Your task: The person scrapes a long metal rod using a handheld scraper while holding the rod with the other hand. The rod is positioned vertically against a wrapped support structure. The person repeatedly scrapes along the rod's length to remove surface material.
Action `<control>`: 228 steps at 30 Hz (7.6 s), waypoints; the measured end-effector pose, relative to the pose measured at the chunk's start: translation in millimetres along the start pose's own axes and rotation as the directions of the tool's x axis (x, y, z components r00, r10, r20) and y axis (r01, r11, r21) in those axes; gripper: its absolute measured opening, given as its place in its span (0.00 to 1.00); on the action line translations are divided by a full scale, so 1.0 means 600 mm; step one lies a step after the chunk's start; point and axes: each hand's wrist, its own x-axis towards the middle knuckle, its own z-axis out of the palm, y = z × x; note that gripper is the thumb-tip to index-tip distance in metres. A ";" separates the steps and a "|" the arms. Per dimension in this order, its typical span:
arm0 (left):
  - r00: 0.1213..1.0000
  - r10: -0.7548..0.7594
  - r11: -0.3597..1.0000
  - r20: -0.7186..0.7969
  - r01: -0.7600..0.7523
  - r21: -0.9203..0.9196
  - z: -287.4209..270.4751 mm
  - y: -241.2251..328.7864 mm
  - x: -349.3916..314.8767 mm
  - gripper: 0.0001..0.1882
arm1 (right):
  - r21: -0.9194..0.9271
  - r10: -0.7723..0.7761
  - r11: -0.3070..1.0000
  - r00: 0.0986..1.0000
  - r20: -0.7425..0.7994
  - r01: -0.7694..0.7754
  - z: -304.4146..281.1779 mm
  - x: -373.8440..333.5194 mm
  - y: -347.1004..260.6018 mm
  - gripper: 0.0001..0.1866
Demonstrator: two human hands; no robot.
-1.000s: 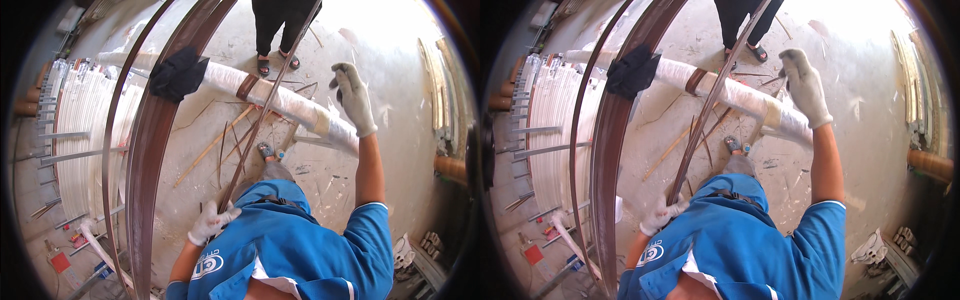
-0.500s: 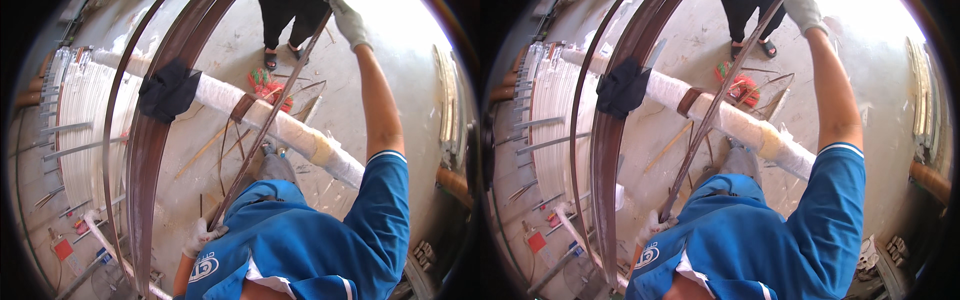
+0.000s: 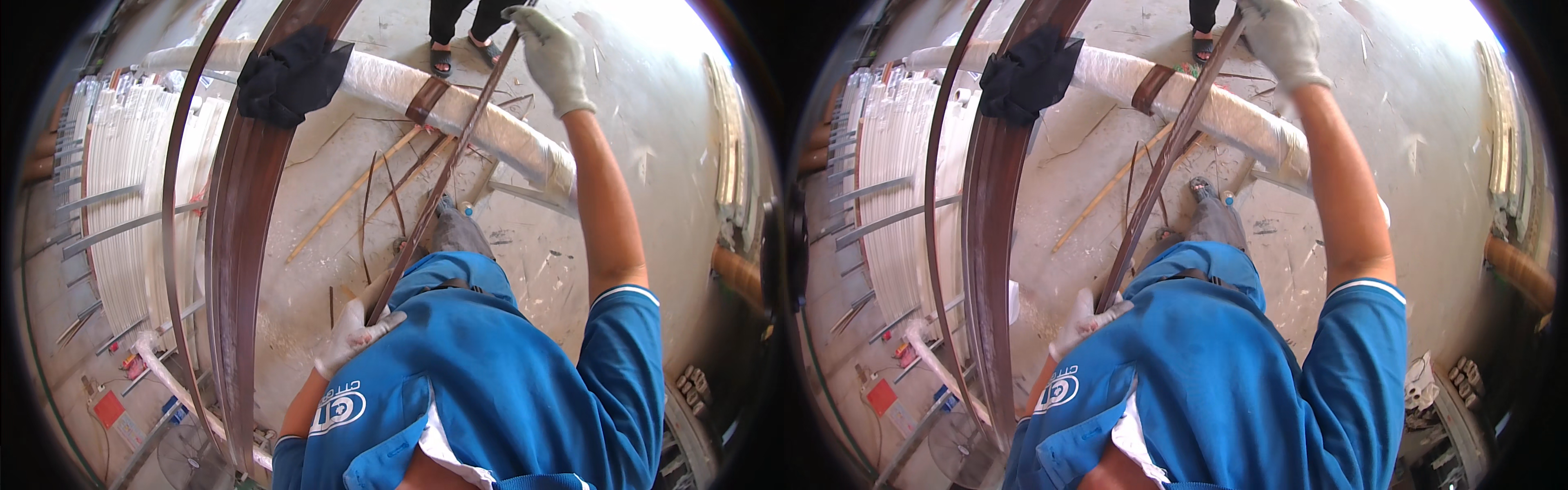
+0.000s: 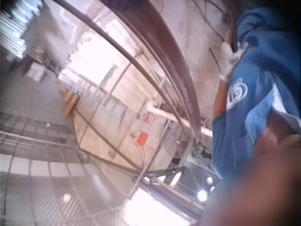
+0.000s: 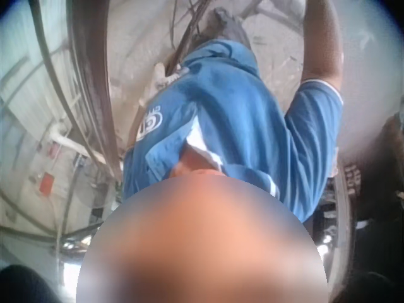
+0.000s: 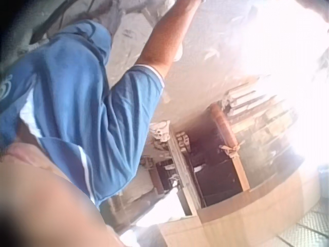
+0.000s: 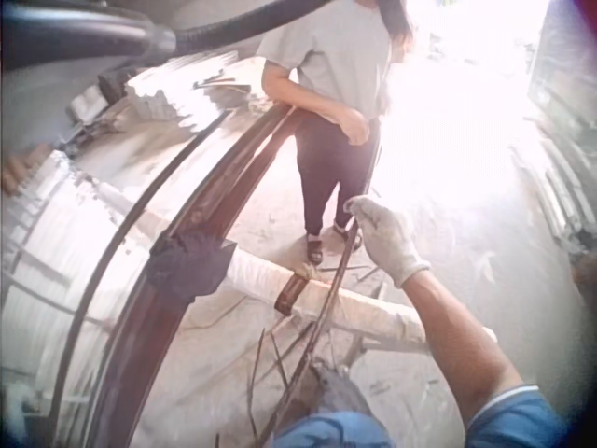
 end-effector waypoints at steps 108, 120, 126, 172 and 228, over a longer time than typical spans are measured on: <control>0.997 0.069 0.978 -0.042 -0.059 0.200 0.026 -0.014 0.010 0.43 | 0.288 -0.279 0.945 0.846 0.454 0.157 -0.097 -0.294 -0.251 0.18; 0.998 0.049 0.986 -0.027 -0.044 0.160 0.023 0.002 0.005 0.43 | 0.619 0.286 0.614 0.868 0.405 -0.491 -0.109 -0.267 -0.229 0.07; 0.995 0.092 0.981 -0.034 -0.085 0.176 0.023 -0.001 0.007 0.44 | 0.895 0.335 0.334 0.925 0.181 -0.296 -0.187 -0.160 -0.206 0.16; 0.998 -0.011 1.000 -0.056 0.012 0.011 0.031 0.003 0.002 0.42 | 0.342 -0.031 0.912 0.795 0.605 -0.224 -0.126 -0.301 -0.235 0.09; 0.998 0.001 0.997 -0.061 0.004 0.075 0.030 0.004 0.003 0.42 | 0.516 -0.069 0.798 0.804 0.591 -0.311 -0.115 -0.309 -0.219 0.16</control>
